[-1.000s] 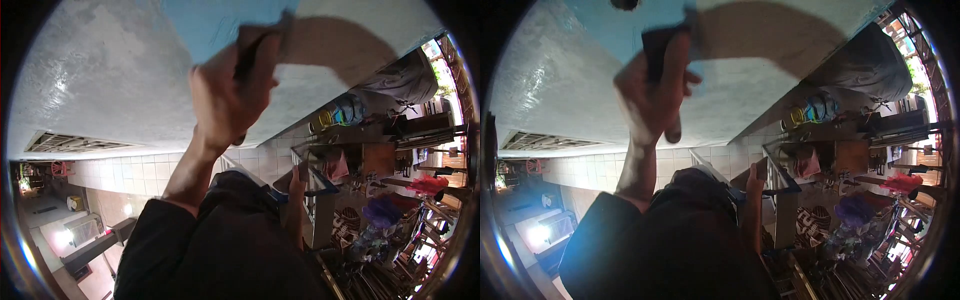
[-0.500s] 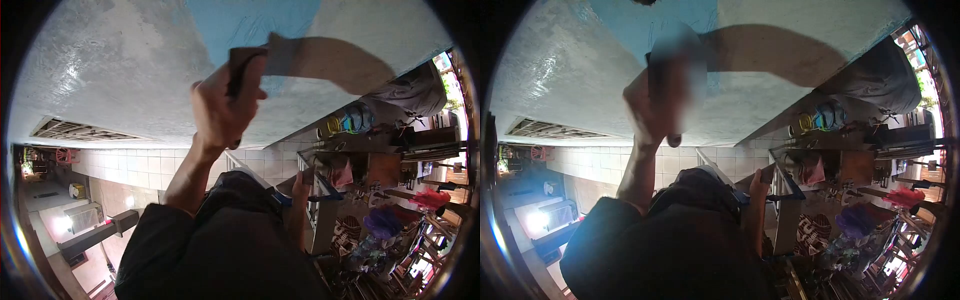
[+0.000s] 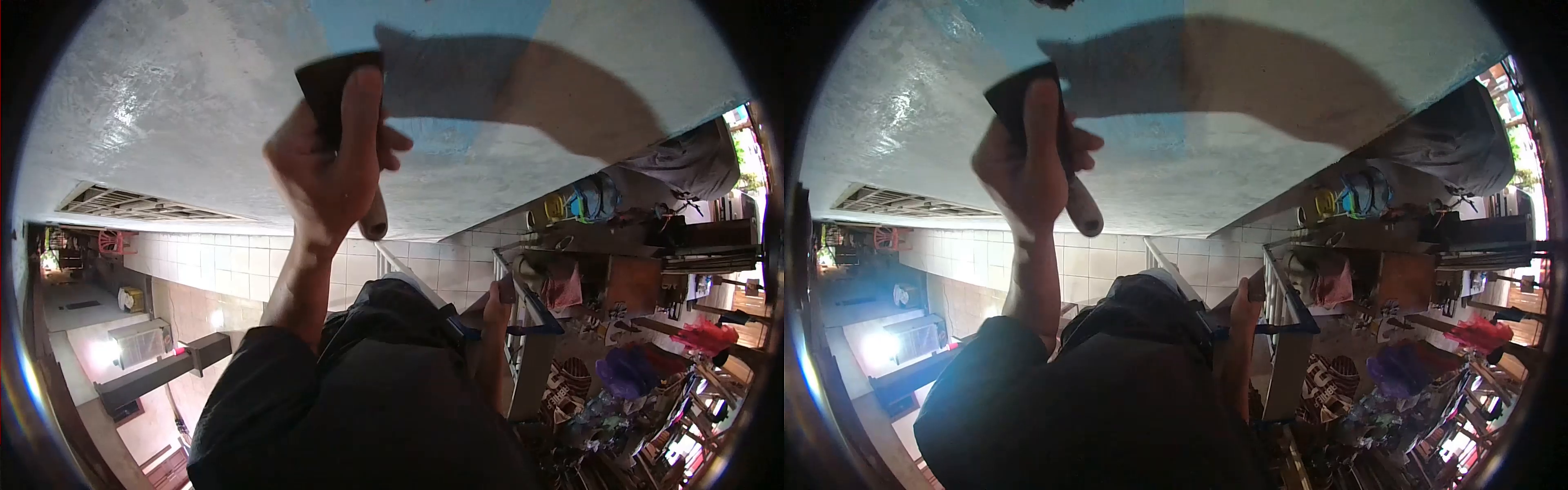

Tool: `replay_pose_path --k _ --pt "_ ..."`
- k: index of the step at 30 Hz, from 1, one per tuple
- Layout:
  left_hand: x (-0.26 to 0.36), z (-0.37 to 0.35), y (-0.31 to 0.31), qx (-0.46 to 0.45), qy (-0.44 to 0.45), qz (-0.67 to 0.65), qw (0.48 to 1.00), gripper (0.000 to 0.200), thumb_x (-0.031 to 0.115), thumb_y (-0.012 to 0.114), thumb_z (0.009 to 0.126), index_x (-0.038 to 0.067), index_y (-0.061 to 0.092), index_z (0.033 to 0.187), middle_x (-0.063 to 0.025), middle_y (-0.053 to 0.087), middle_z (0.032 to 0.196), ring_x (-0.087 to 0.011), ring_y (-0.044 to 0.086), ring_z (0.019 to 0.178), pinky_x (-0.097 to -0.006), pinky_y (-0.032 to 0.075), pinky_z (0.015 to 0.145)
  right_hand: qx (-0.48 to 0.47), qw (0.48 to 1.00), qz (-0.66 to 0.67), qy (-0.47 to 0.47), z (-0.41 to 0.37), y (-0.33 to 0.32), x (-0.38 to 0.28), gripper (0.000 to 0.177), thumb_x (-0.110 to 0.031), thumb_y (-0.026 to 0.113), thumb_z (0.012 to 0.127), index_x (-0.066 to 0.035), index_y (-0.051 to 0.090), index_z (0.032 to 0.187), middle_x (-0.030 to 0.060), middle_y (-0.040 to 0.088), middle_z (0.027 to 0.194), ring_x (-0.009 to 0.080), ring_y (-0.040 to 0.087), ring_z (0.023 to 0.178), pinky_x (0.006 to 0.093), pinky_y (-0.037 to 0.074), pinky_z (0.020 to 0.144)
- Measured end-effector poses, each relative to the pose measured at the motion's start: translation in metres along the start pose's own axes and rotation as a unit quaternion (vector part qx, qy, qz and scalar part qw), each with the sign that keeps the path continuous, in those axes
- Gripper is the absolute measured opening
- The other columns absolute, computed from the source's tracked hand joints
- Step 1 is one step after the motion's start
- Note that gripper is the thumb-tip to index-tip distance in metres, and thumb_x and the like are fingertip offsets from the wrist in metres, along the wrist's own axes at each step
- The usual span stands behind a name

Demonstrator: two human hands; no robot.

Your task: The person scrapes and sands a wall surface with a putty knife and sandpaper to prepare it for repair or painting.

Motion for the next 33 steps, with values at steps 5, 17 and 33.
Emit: replay_pose_path --k 5,17,33 --pt "-0.023 -0.009 -0.008 0.000 0.009 0.030 1.000 0.034 0.027 0.061 0.095 -0.002 0.062 0.078 -0.0074 0.061 0.055 -0.0122 0.060 0.045 -0.0225 0.043 0.039 0.079 0.990 0.045 -0.105 0.013 0.009 0.020 0.049 -0.026 0.051 0.100 0.004 0.043 0.137 0.0147 0.050 0.137 0.0255 0.047 0.127 0.0350 0.036 0.105" --pt "-0.013 -0.003 -0.005 0.000 0.036 0.036 0.999 0.032 0.026 0.062 0.095 0.000 0.062 0.077 -0.0052 0.061 0.055 -0.0104 0.059 0.044 -0.0218 0.043 0.038 0.155 0.810 -0.276 -0.494 -0.038 0.035 -0.151 0.041 -0.006 0.043 0.098 0.008 0.043 0.137 0.0265 0.039 0.144 0.0375 0.040 0.131 0.0455 0.029 0.107" --pt "-0.019 0.027 -0.044 -0.024 0.065 0.058 0.996 0.032 0.023 0.062 0.095 -0.002 0.063 0.074 -0.0100 0.062 0.053 -0.0099 0.055 0.040 -0.0229 0.042 0.037 0.308 0.623 -0.142 -0.705 -0.033 0.120 -0.322 0.036 -0.006 0.055 0.087 0.001 0.061 0.122 0.0219 0.049 0.137 0.0448 0.025 0.132 0.0508 0.020 0.097"
Point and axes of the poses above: each hand's wrist, its own z-axis towards the middle knuckle, its own y-axis out of the palm, x = y × z, the point moved 1 cm from there along z, towards the middle knuckle
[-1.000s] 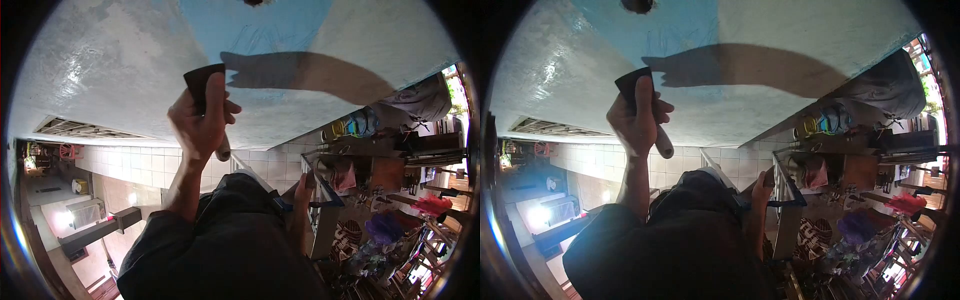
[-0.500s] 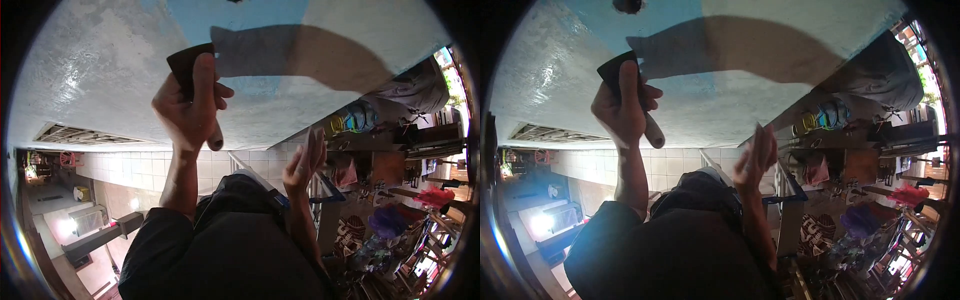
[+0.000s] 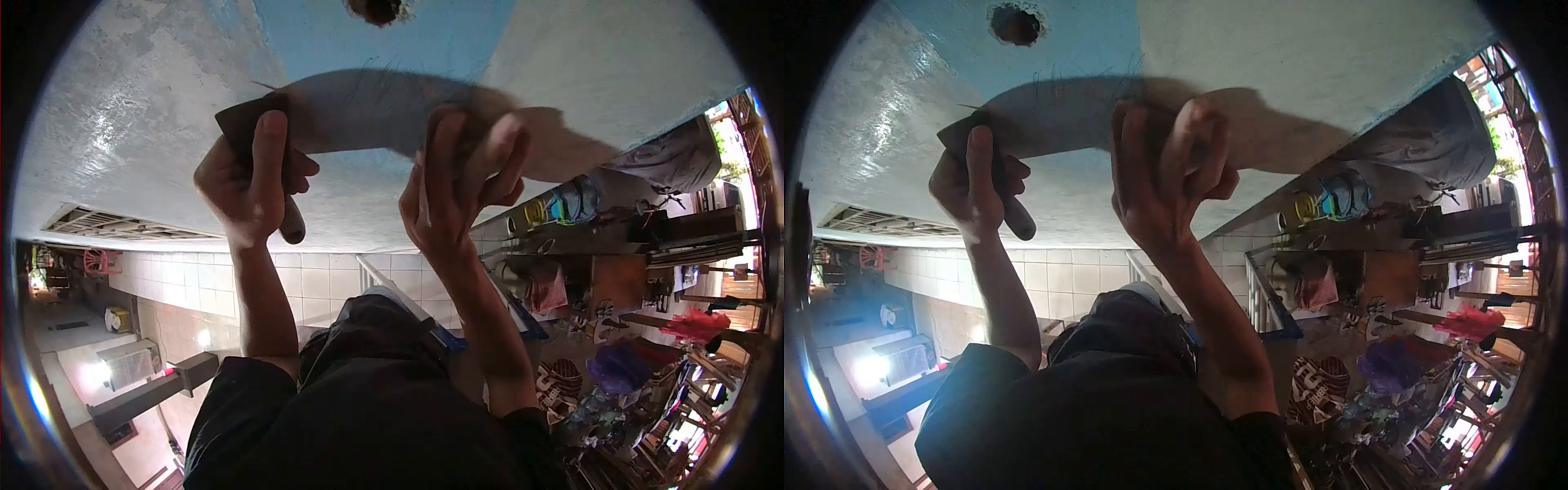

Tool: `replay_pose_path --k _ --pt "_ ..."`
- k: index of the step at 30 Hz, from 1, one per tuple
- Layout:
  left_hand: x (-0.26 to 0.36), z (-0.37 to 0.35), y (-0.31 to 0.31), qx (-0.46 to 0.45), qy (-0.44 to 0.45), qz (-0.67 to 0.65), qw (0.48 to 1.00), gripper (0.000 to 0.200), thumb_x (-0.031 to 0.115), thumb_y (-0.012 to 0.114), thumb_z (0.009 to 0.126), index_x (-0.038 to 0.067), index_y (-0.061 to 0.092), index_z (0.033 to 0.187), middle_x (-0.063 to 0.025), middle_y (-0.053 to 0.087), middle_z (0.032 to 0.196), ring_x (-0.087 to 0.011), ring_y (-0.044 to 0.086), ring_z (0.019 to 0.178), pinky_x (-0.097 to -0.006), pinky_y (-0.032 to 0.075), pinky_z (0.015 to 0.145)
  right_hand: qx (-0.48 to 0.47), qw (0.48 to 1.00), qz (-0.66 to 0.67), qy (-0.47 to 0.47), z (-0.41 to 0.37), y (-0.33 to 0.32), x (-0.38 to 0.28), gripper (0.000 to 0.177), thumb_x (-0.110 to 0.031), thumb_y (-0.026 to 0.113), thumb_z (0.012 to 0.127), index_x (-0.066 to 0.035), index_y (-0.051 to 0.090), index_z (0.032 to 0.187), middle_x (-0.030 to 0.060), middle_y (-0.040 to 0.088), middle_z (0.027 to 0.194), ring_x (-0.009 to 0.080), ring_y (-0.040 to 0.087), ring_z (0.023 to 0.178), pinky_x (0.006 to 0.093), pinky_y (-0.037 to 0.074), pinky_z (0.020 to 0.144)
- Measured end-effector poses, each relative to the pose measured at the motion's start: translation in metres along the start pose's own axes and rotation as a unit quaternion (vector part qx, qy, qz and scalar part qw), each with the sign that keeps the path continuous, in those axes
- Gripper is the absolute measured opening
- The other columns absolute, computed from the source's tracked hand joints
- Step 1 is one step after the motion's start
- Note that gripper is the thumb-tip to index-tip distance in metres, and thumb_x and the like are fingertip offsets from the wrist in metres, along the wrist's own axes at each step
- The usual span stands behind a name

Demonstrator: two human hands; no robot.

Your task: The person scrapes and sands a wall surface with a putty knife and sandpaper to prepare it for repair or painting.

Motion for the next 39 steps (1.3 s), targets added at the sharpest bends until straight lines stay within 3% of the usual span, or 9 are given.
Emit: replay_pose_path --k 5,8,15,19,22,28,30,37,39 --pt "0.003 0.000 -0.002 0.001 -0.024 -0.011 1.000 0.033 0.023 0.063 0.094 -0.002 0.063 0.073 -0.0099 0.062 0.053 -0.0098 0.055 0.040 -0.0224 0.042 0.037 -0.076 0.996 0.034 0.042 0.037 -0.016 -0.007 0.039 -0.018 0.050 0.096 -0.005 0.054 0.133 0.0377 0.021 0.148 0.0516 0.013 0.138 0.0592 0.014 0.105" --pt "0.003 0.002 -0.001 0.008 -0.026 -0.018 0.999 0.032 0.023 0.063 0.094 -0.002 0.063 0.075 -0.0099 0.062 0.053 -0.0096 0.054 0.040 -0.0223 0.041 0.036 -0.049 0.999 0.004 -0.022 0.008 -0.008 0.000 0.043 -0.023 0.056 0.094 -0.009 0.054 0.135 0.0373 0.011 0.151 0.0520 0.011 0.139 0.0577 0.013 0.106" --pt "0.005 0.000 0.002 -0.001 -0.042 -0.036 0.998 0.029 0.022 0.064 0.094 -0.002 0.064 0.078 -0.0102 0.062 0.054 -0.0092 0.053 0.040 -0.0224 0.040 0.037 -0.034 0.999 0.008 -0.018 0.029 -0.014 0.008 0.044 -0.028 0.056 0.094 -0.011 0.055 0.135 0.0368 0.005 0.152 0.0524 0.008 0.140 0.0580 0.012 0.107" --pt "0.006 0.000 0.002 0.015 -0.053 -0.035 0.998 0.030 0.023 0.064 0.094 -0.002 0.064 0.079 -0.0100 0.062 0.053 -0.0090 0.052 0.040 -0.0225 0.040 0.037 -0.031 0.999 0.015 -0.007 0.011 -0.009 0.010 0.044 -0.029 0.055 0.095 -0.011 0.055 0.135 0.0365 0.006 0.152 0.0521 0.009 0.140 0.0594 0.011 0.107" --pt "0.005 -0.001 0.001 0.005 -0.054 -0.032 0.998 0.030 0.023 0.064 0.094 -0.003 0.064 0.079 -0.0096 0.062 0.053 -0.0088 0.052 0.040 -0.0224 0.039 0.037 -0.030 0.999 0.024 -0.003 0.038 -0.013 0.005 0.043 -0.031 0.054 0.095 -0.011 0.057 0.133 0.0369 0.008 0.151 0.0519 0.007 0.141 0.0608 0.011 0.107" --pt "0.006 0.000 0.000 0.009 -0.053 -0.034 0.998 0.030 0.024 0.063 0.094 -0.003 0.064 0.079 -0.0098 0.062 0.054 -0.0091 0.052 0.039 -0.0225 0.039 0.037 -0.019 0.999 0.032 0.008 0.004 -0.005 0.010 0.043 -0.032 0.053 0.096 -0.012 0.056 0.134 0.0312 0.011 0.154 0.0518 0.005 0.141 0.0623 0.009 0.108" --pt "0.007 0.000 0.002 0.002 -0.053 -0.029 0.998 0.031 0.024 0.063 0.094 -0.003 0.064 0.079 -0.0098 0.062 0.054 -0.0092 0.052 0.039 -0.0225 0.039 0.037 -0.048 0.998 0.027 0.022 0.035 -0.015 0.003 0.043 -0.034 0.052 0.097 -0.012 0.056 0.133 0.0314 0.010 0.153 0.0518 0.005 0.141 0.0627 0.009 0.109" --pt "0.004 0.003 -0.010 0.018 -0.060 -0.035 0.997 0.032 0.026 0.063 0.094 -0.002 0.064 0.078 -0.0099 0.062 0.054 -0.0095 0.052 0.040 -0.0226 0.040 0.037 -0.049 0.999 0.010 -0.019 -0.003 -0.005 0.013 0.041 -0.031 0.053 0.096 -0.014 0.057 0.134 0.0372 0.004 0.151 0.0514 0.003 0.142 0.0616 0.007 0.109" --pt "0.001 0.002 -0.012 0.010 -0.057 -0.041 0.997 0.033 0.027 0.064 0.094 -0.001 0.063 0.077 -0.0099 0.062 0.054 -0.0096 0.052 0.039 -0.0227 0.039 0.037 -0.051 0.999 0.017 -0.001 0.024 -0.012 0.005 0.041 -0.030 0.053 0.096 -0.014 0.056 0.134 0.0381 0.003 0.151 0.0514 0.003 0.142 0.0611 0.008 0.109"
Point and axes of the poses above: each hand's wrist, its own z-axis towards the middle knuckle, its own y-axis out of the palm, x = y × z, the point moved 1 cm from there along z, towards the middle knuckle
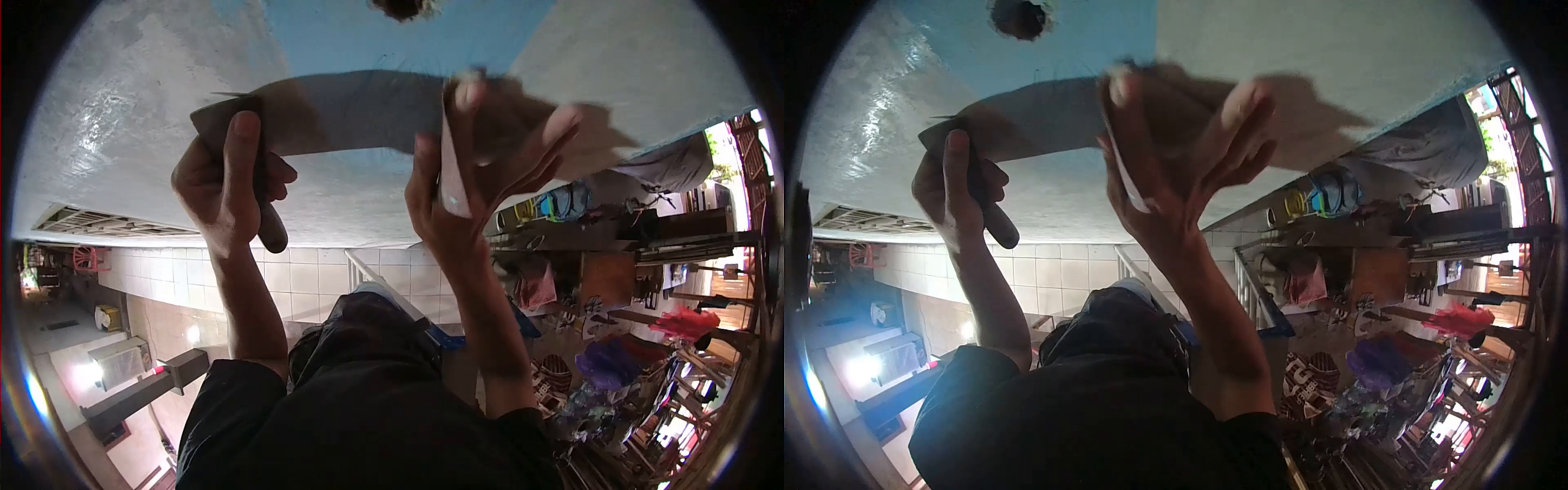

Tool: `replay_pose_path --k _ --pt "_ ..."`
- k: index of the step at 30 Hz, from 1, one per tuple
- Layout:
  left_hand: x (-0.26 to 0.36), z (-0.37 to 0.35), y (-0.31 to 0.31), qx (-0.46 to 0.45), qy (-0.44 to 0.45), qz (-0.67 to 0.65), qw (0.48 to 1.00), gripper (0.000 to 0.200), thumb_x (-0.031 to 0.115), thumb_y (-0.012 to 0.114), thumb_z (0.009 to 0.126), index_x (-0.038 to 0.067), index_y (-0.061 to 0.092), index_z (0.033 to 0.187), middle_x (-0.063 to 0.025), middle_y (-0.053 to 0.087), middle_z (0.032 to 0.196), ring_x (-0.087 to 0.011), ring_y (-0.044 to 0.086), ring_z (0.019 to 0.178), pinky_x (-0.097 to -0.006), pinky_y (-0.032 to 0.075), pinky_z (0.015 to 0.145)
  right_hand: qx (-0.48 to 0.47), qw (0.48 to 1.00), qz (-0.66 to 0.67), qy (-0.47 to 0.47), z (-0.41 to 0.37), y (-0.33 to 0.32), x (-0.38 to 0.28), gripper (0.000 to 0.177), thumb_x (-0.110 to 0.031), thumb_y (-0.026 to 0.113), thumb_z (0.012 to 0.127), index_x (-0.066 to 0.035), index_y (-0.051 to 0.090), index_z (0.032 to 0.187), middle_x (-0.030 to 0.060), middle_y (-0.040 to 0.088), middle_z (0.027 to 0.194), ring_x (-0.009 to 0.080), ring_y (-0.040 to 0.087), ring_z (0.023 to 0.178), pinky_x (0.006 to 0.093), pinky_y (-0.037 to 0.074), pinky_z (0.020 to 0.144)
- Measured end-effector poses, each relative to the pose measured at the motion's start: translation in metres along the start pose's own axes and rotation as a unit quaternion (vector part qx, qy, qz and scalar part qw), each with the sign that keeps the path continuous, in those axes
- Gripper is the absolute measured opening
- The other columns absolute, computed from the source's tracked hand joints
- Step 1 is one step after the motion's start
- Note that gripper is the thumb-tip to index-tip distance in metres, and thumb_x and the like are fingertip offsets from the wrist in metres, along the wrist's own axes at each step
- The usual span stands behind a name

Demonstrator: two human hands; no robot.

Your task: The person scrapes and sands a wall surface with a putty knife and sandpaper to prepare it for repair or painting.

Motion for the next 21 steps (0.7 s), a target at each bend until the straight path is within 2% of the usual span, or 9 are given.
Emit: replay_pose_path --k 4,6,8,10,11,13,15,18,21 --pt "0.002 0.000 0.003 0.020 -0.014 0.005 1.000 0.033 0.028 0.064 0.094 -0.001 0.062 0.076 -0.0097 0.061 0.052 -0.0097 0.051 0.039 -0.0228 0.039 0.037 -0.022 1.000 -0.002 0.001 -0.009 -0.003 0.001 0.043 -0.029 0.057 0.094 -0.013 0.057 0.134 0.0395 -0.001 0.151 0.0515 0.000 0.142 0.0615 0.007 0.108" --pt "0.001 0.000 0.000 0.015 -0.018 0.004 1.000 0.034 0.028 0.064 0.093 -0.001 0.062 0.075 -0.0097 0.060 0.052 -0.0098 0.051 0.038 -0.0228 0.039 0.037 -0.018 0.999 0.027 0.038 -0.022 0.005 0.004 0.053 -0.031 0.075 0.079 -0.034 0.059 0.130 0.0417 0.008 0.148 0.0582 0.004 0.138 0.0724 0.001 0.101" --pt "-0.002 0.000 0.000 0.016 -0.011 -0.001 1.000 0.034 0.028 0.064 0.093 -0.001 0.062 0.076 -0.0097 0.060 0.052 -0.0097 0.051 0.038 -0.0228 0.039 0.037 -0.003 0.998 0.039 0.041 -0.024 0.007 0.007 0.052 -0.032 0.073 0.081 -0.034 0.058 0.130 0.0421 0.008 0.148 0.0575 0.004 0.138 0.0717 0.000 0.102" --pt "-0.002 0.000 0.000 0.016 -0.013 0.002 1.000 0.034 0.028 0.064 0.093 -0.001 0.062 0.076 -0.0097 0.060 0.052 -0.0096 0.051 0.038 -0.0227 0.038 0.037 0.000 0.999 0.033 0.022 -0.003 0.001 0.003 0.048 -0.032 0.067 0.086 -0.028 0.057 0.132 0.0409 0.006 0.149 0.0551 0.003 0.140 0.0677 0.001 0.104" --pt "0.000 0.000 0.000 0.021 -0.017 0.004 1.000 0.033 0.028 0.064 0.093 -0.001 0.062 0.076 -0.0098 0.060 0.052 -0.0096 0.050 0.038 -0.0227 0.038 0.037 0.001 1.000 0.019 0.006 0.003 0.000 0.002 0.045 -0.032 0.062 0.090 -0.022 0.056 0.134 0.0390 0.004 0.150 0.0525 0.002 0.141 0.0644 0.003 0.106" --pt "0.000 -0.001 0.002 0.024 -0.026 0.005 0.999 0.033 0.028 0.063 0.094 -0.001 0.062 0.077 -0.0100 0.060 0.052 -0.0096 0.050 0.038 -0.0226 0.038 0.037 -0.016 1.000 -0.004 0.000 -0.005 -0.003 0.004 0.043 -0.032 0.056 0.094 -0.017 0.056 0.135 0.0363 0.002 0.152 0.0500 0.002 0.142 0.0616 0.006 0.108" --pt "0.002 -0.001 0.001 0.023 -0.029 0.006 0.999 0.033 0.027 0.063 0.094 -0.001 0.062 0.077 -0.0100 0.060 0.052 -0.0096 0.050 0.038 -0.0225 0.038 0.037 -0.022 0.999 0.028 0.030 -0.018 0.000 0.005 0.049 -0.031 0.067 0.085 -0.031 0.056 0.133 0.0406 0.005 0.149 0.0556 0.003 0.139 0.0688 0.000 0.104" --pt "-0.001 -0.001 -0.001 0.009 -0.019 -0.008 1.000 0.032 0.027 0.062 0.094 -0.001 0.062 0.078 -0.0100 0.061 0.053 -0.0095 0.051 0.038 -0.0224 0.038 0.037 -0.023 0.998 0.044 0.045 -0.003 -0.001 0.003 0.053 -0.030 0.074 0.080 -0.037 0.058 0.130 0.0426 0.006 0.148 0.0585 0.002 0.138 0.0718 -0.003 0.102" --pt "-0.002 -0.001 0.000 0.011 -0.006 -0.011 1.000 0.031 0.026 0.062 0.094 0.000 0.063 0.078 -0.0094 0.061 0.053 -0.0093 0.051 0.039 -0.0223 0.038 0.037 -0.032 0.997 0.048 0.047 0.007 -0.005 0.000 0.053 -0.030 0.074 0.080 -0.037 0.058 0.130 0.0426 0.005 0.148 0.0583 0.002 0.138 0.0719 -0.001 0.102"
Point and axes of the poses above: each hand's wrist, its own z-axis towards the middle knuckle, its own y-axis out of the palm, x = y × z, the point moved 1 cm from there along z, towards the middle knuckle
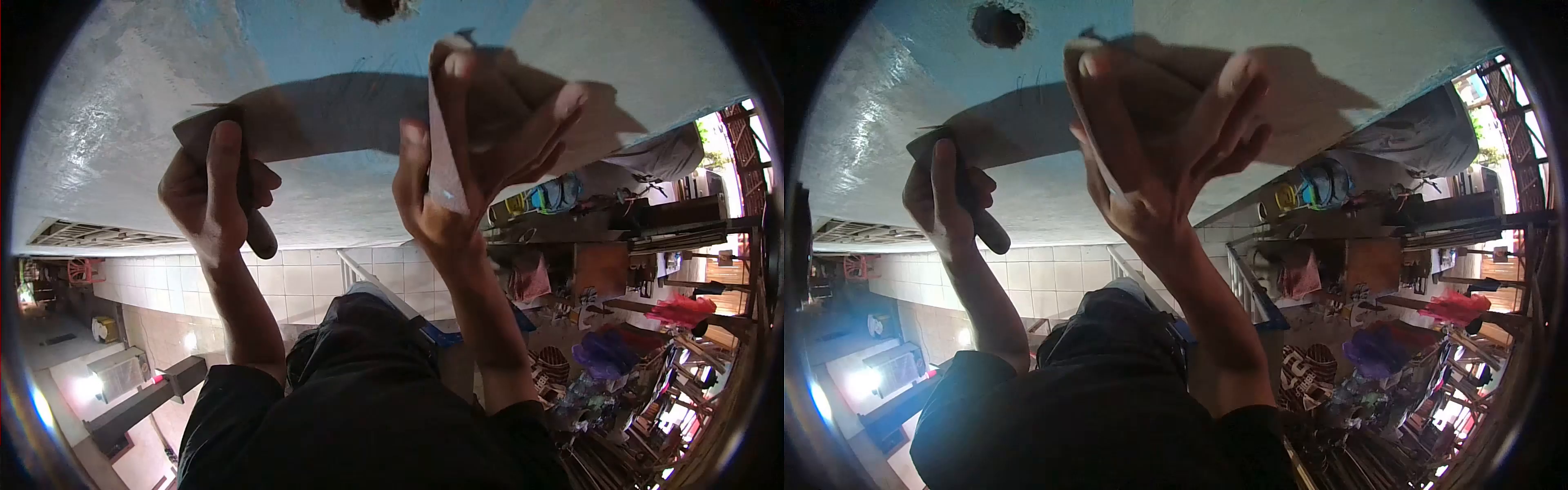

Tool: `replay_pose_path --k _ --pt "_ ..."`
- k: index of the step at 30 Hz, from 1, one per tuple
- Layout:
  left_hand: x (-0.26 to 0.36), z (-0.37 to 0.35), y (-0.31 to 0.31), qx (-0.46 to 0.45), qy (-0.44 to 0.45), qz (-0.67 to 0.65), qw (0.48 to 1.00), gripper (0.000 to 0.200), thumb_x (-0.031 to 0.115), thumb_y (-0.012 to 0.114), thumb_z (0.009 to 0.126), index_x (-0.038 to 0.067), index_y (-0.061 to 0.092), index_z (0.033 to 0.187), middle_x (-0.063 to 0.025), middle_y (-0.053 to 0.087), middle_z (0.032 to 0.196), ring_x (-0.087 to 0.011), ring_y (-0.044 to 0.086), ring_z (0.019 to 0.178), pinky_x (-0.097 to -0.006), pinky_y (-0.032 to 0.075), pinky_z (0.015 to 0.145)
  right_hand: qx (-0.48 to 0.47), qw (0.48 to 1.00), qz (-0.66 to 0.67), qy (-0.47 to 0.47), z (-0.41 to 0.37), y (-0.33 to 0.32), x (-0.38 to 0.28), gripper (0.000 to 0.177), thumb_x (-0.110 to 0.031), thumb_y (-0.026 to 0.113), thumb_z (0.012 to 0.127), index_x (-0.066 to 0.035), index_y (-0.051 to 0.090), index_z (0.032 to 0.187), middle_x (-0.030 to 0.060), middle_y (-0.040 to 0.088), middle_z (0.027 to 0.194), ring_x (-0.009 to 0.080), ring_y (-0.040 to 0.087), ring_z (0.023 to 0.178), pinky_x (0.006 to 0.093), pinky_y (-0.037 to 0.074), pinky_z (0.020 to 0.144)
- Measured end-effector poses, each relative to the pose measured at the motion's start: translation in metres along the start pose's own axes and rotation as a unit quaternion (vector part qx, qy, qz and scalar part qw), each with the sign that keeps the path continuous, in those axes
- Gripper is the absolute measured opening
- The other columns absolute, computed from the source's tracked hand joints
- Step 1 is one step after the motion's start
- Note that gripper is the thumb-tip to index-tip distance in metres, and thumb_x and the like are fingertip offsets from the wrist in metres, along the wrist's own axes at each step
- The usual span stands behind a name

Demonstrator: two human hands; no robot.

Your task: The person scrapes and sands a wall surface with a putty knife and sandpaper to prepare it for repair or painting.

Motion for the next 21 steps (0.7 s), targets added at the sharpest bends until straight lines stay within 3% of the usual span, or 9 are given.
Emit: replay_pose_path --k 2,4,8,13,16,19,21 --pt "0.003 0.000 0.001 0.007 -0.012 0.009 1.000 0.031 0.026 0.062 0.094 0.000 0.063 0.079 -0.0092 0.061 0.053 -0.0093 0.051 0.039 -0.0223 0.038 0.037 0.000 1.000 -0.010 -0.001 -0.023 0.006 0.008 0.054 -0.030 0.074 0.080 -0.037 0.057 0.131 0.0428 0.004 0.148 0.0584 0.003 0.138 0.0725 0.000 0.101" --pt "0.004 0.001 -0.001 0.010 -0.017 0.009 1.000 0.030 0.026 0.062 0.094 0.000 0.063 0.079 -0.0090 0.061 0.053 -0.0093 0.051 0.039 -0.0223 0.038 0.037 0.011 0.998 -0.034 -0.045 -0.034 0.009 0.013 0.039 -0.024 0.055 0.094 -0.010 0.058 0.131 0.0385 0.004 0.151 0.0524 -0.001 0.141 0.0603 0.002 0.109" --pt "0.000 0.002 -0.002 -0.004 -0.003 -0.010 1.000 0.030 0.026 0.062 0.094 -0.001 0.064 0.081 -0.0089 0.061 0.053 -0.0092 0.051 0.039 -0.0225 0.038 0.037 0.022 0.999 0.003 -0.035 0.006 -0.003 -0.001 0.037 -0.026 0.057 0.094 -0.011 0.061 0.128 0.0385 0.003 0.151 0.0527 -0.001 0.141 0.0632 0.003 0.107" --pt "0.004 0.003 -0.004 -0.001 -0.021 -0.006 1.000 0.029 0.025 0.062 0.094 -0.001 0.065 0.082 -0.0089 0.061 0.053 -0.0091 0.051 0.039 -0.0226 0.039 0.037 -0.004 0.998 -0.049 -0.046 -0.028 0.004 0.008 0.035 -0.025 0.056 0.094 -0.014 0.062 0.127 0.0372 0.003 0.152 0.0525 0.001 0.141 0.0634 0.005 0.107" --pt "0.002 0.001 -0.004 -0.010 -0.011 -0.003 1.000 0.029 0.025 0.062 0.094 -0.001 0.065 0.082 -0.0090 0.061 0.053 -0.0091 0.051 0.039 -0.0228 0.039 0.037 -0.022 0.998 -0.056 -0.033 -0.006 -0.004 -0.001 0.036 -0.026 0.056 0.094 -0.013 0.062 0.127 0.0367 0.002 0.152 0.0523 0.003 0.141 0.0642 0.006 0.106" --pt "0.001 0.000 0.000 -0.010 -0.008 -0.009 1.000 0.029 0.025 0.063 0.094 -0.001 0.065 0.082 -0.0091 0.062 0.054 -0.0091 0.051 0.039 -0.0229 0.039 0.037 -0.019 0.999 -0.024 0.008 -0.002 -0.005 -0.002 0.051 -0.027 0.072 0.081 -0.034 0.059 0.130 0.0426 0.008 0.148 0.0581 0.005 0.138 0.0715 0.003 0.102" --pt "0.001 0.000 -0.003 -0.002 -0.019 -0.003 1.000 0.029 0.025 0.063 0.094 -0.001 0.066 0.083 -0.0092 0.061 0.053 -0.0091 0.051 0.039 -0.0230 0.039 0.037 -0.004 0.999 -0.037 -0.002 -0.019 0.001 0.003 0.050 -0.027 0.072 0.081 -0.033 0.060 0.129 0.0414 0.009 0.149 0.0582 0.006 0.138 0.0716 0.004 0.102"
Point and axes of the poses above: each hand's wrist, its own z-axis towards the middle knuckle, its own y-axis out of the palm, x = y × z, the point moved 1 cm from there along z, towards the middle knuckle
